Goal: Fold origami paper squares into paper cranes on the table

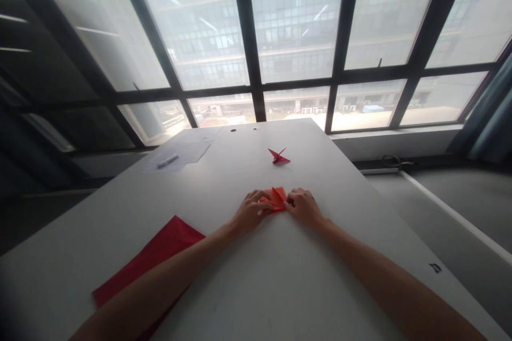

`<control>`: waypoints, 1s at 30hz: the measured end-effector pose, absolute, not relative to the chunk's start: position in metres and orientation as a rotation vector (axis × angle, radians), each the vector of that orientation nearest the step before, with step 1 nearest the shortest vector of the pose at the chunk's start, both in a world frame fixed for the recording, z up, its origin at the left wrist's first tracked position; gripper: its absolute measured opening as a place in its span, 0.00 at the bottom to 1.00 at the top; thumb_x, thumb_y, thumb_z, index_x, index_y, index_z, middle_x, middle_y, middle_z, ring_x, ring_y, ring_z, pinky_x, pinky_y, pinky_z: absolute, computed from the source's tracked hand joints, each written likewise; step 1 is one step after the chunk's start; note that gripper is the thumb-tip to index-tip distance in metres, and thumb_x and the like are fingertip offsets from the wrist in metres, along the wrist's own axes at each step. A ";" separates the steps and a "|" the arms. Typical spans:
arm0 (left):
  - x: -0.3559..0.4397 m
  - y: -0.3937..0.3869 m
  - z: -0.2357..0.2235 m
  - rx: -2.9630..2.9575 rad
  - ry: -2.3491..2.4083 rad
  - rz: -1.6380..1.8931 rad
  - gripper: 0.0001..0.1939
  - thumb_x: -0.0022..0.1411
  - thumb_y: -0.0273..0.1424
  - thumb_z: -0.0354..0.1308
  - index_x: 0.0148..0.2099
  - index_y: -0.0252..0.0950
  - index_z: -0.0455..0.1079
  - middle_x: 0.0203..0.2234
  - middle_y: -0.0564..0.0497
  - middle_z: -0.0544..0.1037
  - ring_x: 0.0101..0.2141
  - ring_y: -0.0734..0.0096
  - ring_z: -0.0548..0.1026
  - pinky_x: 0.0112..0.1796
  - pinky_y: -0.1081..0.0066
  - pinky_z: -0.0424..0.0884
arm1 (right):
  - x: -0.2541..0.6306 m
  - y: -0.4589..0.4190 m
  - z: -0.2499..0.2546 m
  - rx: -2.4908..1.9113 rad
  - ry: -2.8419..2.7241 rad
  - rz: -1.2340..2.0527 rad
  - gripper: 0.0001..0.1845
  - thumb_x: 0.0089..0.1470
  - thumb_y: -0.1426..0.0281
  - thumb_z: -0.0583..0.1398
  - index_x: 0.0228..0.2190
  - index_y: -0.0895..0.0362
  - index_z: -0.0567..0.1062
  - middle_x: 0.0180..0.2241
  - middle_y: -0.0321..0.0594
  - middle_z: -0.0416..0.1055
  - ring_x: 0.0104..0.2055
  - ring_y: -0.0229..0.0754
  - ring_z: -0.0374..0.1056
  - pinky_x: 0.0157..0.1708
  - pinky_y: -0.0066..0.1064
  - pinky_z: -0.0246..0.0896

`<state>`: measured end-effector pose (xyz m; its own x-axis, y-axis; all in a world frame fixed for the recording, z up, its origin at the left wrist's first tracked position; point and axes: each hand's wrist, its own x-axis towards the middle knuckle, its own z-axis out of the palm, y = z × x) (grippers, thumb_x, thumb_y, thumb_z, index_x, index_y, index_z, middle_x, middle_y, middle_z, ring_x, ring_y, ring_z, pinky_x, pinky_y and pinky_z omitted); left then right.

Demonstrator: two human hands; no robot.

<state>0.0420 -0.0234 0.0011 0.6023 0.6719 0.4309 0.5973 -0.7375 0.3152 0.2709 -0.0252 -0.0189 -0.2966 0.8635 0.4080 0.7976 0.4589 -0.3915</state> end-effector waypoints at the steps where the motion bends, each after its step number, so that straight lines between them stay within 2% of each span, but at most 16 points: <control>1: 0.042 -0.023 0.001 2.690 1.081 0.820 0.07 0.63 0.31 0.60 0.40 0.46 0.79 0.49 0.48 0.74 0.51 0.60 0.68 0.54 0.59 0.62 | 0.271 -0.024 -0.020 -1.395 -2.117 0.153 0.07 0.56 0.68 0.60 0.27 0.55 0.75 0.29 0.38 0.72 0.35 0.43 0.67 0.39 0.34 0.58; 3: 0.041 -0.022 0.000 2.682 1.053 0.832 0.07 0.62 0.30 0.60 0.39 0.45 0.80 0.49 0.48 0.74 0.52 0.60 0.68 0.54 0.58 0.61 | 0.273 -0.022 -0.023 -1.402 -2.053 0.140 0.06 0.55 0.72 0.59 0.34 0.55 0.76 0.34 0.40 0.73 0.38 0.43 0.67 0.41 0.34 0.61; 6: 0.042 -0.021 0.000 2.633 0.908 0.769 0.09 0.64 0.29 0.57 0.40 0.41 0.79 0.45 0.48 0.77 0.47 0.63 0.73 0.51 0.63 0.64 | 0.274 -0.021 -0.024 -1.305 -2.061 0.095 0.23 0.53 0.79 0.57 0.49 0.51 0.74 0.49 0.42 0.71 0.50 0.46 0.65 0.51 0.37 0.61; 9: 0.043 -0.022 0.001 2.561 0.871 0.736 0.10 0.65 0.30 0.55 0.40 0.37 0.78 0.43 0.48 0.79 0.43 0.64 0.75 0.49 0.65 0.66 | 0.273 -0.023 -0.022 -1.208 -2.199 0.072 0.26 0.55 0.81 0.54 0.51 0.47 0.74 0.58 0.38 0.66 0.59 0.47 0.59 0.58 0.40 0.56; 13: 0.043 -0.022 0.000 2.497 0.911 0.733 0.10 0.64 0.31 0.55 0.40 0.36 0.78 0.43 0.46 0.79 0.42 0.63 0.76 0.47 0.66 0.68 | 0.271 -0.028 -0.014 -1.232 -2.166 0.010 0.27 0.58 0.77 0.53 0.57 0.50 0.69 0.62 0.41 0.62 0.62 0.48 0.57 0.59 0.43 0.54; 15: 0.042 -0.021 -0.001 2.476 0.925 0.728 0.09 0.63 0.32 0.57 0.38 0.36 0.77 0.42 0.46 0.79 0.41 0.63 0.76 0.46 0.66 0.69 | 0.270 -0.030 -0.012 -1.178 -2.188 -0.024 0.26 0.58 0.77 0.54 0.57 0.49 0.69 0.64 0.40 0.58 0.64 0.48 0.54 0.60 0.45 0.52; 18: 0.042 -0.019 -0.002 2.450 0.928 0.724 0.09 0.61 0.35 0.59 0.36 0.35 0.76 0.40 0.45 0.79 0.39 0.62 0.76 0.44 0.65 0.70 | 0.270 -0.031 -0.013 -1.085 -2.288 -0.033 0.19 0.57 0.76 0.56 0.47 0.47 0.77 0.62 0.38 0.62 0.65 0.50 0.53 0.62 0.50 0.47; 21: 0.042 -0.018 -0.002 2.415 0.909 0.742 0.10 0.62 0.37 0.60 0.38 0.35 0.76 0.39 0.47 0.80 0.38 0.62 0.76 0.45 0.64 0.70 | 0.272 -0.027 -0.017 -1.131 -2.281 -0.006 0.14 0.56 0.76 0.57 0.37 0.49 0.80 0.55 0.39 0.71 0.62 0.50 0.58 0.62 0.54 0.42; 25: 0.041 -0.018 -0.001 2.375 0.846 0.783 0.10 0.62 0.37 0.60 0.41 0.36 0.77 0.41 0.48 0.80 0.41 0.62 0.76 0.49 0.65 0.69 | 0.275 -0.023 -0.020 -1.269 -2.191 0.072 0.13 0.58 0.73 0.57 0.38 0.50 0.80 0.44 0.40 0.78 0.53 0.48 0.67 0.61 0.52 0.42; 30: 0.040 -0.015 -0.003 2.370 0.799 0.809 0.12 0.64 0.36 0.57 0.41 0.36 0.78 0.43 0.47 0.80 0.44 0.63 0.76 0.50 0.67 0.69 | 0.274 -0.026 -0.018 -1.300 -2.177 0.046 0.10 0.57 0.71 0.58 0.36 0.51 0.81 0.42 0.42 0.78 0.51 0.48 0.66 0.60 0.49 0.42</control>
